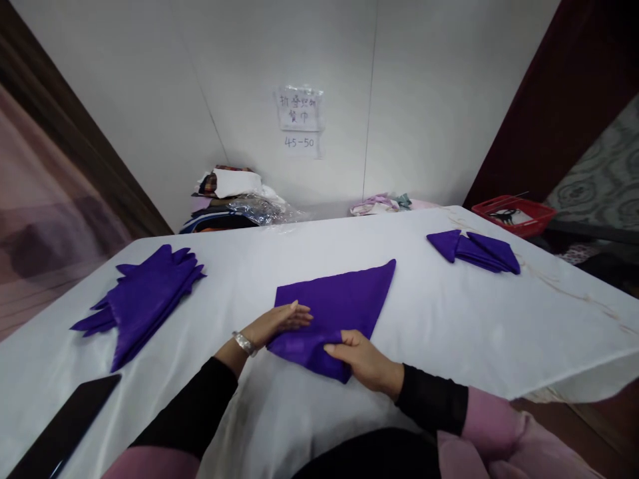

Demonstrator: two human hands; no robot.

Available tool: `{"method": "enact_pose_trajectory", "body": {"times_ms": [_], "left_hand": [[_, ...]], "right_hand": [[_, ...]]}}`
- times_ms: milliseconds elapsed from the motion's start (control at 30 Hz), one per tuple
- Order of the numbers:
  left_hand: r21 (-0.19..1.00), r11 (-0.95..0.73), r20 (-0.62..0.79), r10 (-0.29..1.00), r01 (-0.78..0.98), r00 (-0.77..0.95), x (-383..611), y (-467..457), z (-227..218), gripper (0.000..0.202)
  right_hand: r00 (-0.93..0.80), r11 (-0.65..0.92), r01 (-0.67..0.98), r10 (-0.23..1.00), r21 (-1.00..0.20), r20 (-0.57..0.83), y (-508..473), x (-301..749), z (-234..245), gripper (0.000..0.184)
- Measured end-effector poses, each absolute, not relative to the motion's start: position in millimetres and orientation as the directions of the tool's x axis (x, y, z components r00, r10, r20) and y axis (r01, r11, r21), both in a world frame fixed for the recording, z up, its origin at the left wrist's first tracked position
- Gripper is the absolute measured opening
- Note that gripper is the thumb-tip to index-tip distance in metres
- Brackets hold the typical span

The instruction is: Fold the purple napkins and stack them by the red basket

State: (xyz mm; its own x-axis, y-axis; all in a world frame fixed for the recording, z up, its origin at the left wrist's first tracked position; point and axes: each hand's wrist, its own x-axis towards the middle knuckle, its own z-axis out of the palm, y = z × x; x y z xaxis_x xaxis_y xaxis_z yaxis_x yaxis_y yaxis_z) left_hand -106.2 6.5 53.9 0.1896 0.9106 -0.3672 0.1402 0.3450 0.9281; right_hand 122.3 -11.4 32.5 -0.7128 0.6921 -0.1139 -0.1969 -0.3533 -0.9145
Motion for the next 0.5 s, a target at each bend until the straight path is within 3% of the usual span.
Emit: {"method": "enact_pose_trajectory", "body": {"times_ms": [167,333,433,500], "left_hand": [[0.845,0.515,-0.534,0.802,0.141,0.268,-102,31,46,0.059],[0.857,0.490,-0.515,0.796,0.161,0.319,-101,56,50,0.070],[0.852,0.337,-0.466,0.836,0.401,0.288,-101,75,54,0.069],[0.755,0.221,-0.434,0.874,0.617,0.217,-101,88,56,0.063]], "right_hand": [[-0.590,-0.230,-0.263,0.807,-0.937,-0.032,31,154,48,0.017],[-0.450,-0.164,-0.329,0.893,-0.930,0.002,86,179,50,0.015],[-0.353,-0.174,-0.386,0.935,-0.906,-0.029,116,192,40,0.016],[-0.292,-0.182,-0.406,0.954,-0.896,-0.062,131,199,29,0.017]]}}
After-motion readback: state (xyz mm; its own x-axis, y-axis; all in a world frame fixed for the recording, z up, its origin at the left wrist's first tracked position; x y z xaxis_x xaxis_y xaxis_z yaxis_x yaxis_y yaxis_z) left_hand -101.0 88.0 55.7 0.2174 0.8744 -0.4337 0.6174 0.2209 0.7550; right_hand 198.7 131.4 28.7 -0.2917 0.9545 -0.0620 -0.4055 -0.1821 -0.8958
